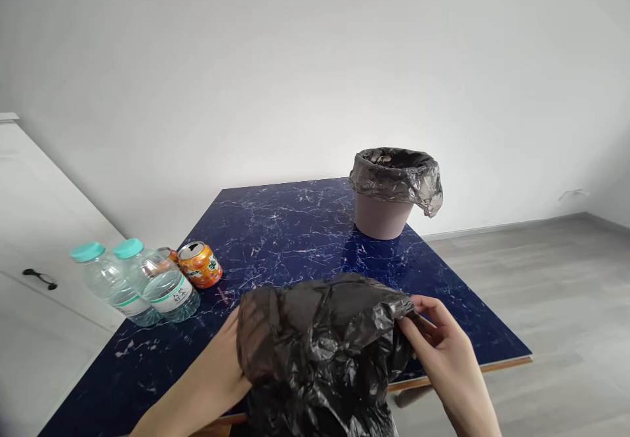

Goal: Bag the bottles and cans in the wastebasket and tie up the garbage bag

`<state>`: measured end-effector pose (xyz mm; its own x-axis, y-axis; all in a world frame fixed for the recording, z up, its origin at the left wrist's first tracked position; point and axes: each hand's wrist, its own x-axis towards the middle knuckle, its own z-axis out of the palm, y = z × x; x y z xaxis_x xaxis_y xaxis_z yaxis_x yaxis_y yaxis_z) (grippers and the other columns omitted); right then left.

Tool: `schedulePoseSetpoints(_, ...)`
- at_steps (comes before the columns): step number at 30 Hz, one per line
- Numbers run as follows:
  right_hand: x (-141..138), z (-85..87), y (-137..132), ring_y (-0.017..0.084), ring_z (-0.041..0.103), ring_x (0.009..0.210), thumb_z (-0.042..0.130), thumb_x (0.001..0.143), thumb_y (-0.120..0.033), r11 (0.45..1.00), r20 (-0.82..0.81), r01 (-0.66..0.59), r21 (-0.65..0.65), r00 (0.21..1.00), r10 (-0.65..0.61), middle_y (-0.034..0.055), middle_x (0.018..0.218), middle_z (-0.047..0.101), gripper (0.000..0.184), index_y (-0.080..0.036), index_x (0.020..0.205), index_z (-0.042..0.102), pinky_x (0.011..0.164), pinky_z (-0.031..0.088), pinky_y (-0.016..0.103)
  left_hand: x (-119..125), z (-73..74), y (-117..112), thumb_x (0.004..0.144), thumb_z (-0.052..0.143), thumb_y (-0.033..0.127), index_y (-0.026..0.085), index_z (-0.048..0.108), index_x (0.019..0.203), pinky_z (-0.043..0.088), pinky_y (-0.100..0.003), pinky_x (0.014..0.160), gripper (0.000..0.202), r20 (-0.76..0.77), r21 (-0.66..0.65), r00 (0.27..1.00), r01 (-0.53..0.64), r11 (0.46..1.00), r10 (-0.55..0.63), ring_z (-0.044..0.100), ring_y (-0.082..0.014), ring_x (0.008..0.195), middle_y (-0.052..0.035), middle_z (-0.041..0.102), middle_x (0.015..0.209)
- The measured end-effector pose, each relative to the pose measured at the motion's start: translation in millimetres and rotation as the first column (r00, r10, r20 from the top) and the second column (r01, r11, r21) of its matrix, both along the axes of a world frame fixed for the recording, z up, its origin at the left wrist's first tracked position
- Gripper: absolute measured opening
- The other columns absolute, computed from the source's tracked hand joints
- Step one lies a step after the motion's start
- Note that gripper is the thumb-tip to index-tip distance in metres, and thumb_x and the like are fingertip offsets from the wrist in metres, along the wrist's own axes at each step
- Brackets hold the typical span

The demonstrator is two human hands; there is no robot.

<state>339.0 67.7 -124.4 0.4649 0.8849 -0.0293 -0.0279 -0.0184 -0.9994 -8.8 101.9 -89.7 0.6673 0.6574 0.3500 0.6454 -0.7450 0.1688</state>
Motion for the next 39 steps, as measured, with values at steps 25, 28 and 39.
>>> schedulePoseSetpoints(25,14,-43.6,-13,0.027,0.076,0.099,0.085,0.076,-0.073,0.993,0.041,0.103,-0.065,0.994,-0.1,0.0095,0.118,0.08,0.068,-0.025,0.121,0.066,0.072,0.061,0.026,85,0.9,-35,0.11,0.053,0.042,0.027,0.039,0.16,0.059,-0.046,0.086,0.054,0.233,-0.548,0.907,-0.174,0.818,0.35,0.071,-0.0318,0.097,-0.0088,0.074,0.102)
schedulePoseSetpoints(28,17,-42.4,-14,0.027,0.077,0.098,0.086,0.075,-0.071,0.991,0.033,0.121,-0.049,0.992,-0.119,0.0101,0.117,0.08,0.07,-0.025,0.123,0.066,0.071,0.062,0.026,88,6.0,-33,0.109,0.051,0.035,0.028,0.049,0.149,0.056,-0.043,0.085,0.04,0.351,-0.591,0.884,-0.048,0.805,0.31,0.067,-0.0271,0.087,-0.0047,0.07,0.093)
schedulePoseSetpoints(39,36,-53.0,-22,0.021,0.072,0.085,0.088,0.08,-0.066,0.999,0.018,-0.015,-0.032,1.0,0.016,0.0012,0.09,0.072,0.062,-0.026,0.121,0.064,0.065,0.06,0.023,-16,39.9,-26,0.104,0.06,0.058,0.03,0.055,0.141,0.059,-0.028,0.078,0.047,0.412,-0.6,0.688,-0.288,0.746,0.597,0.071,-0.0208,0.085,0.0018,0.065,0.086)
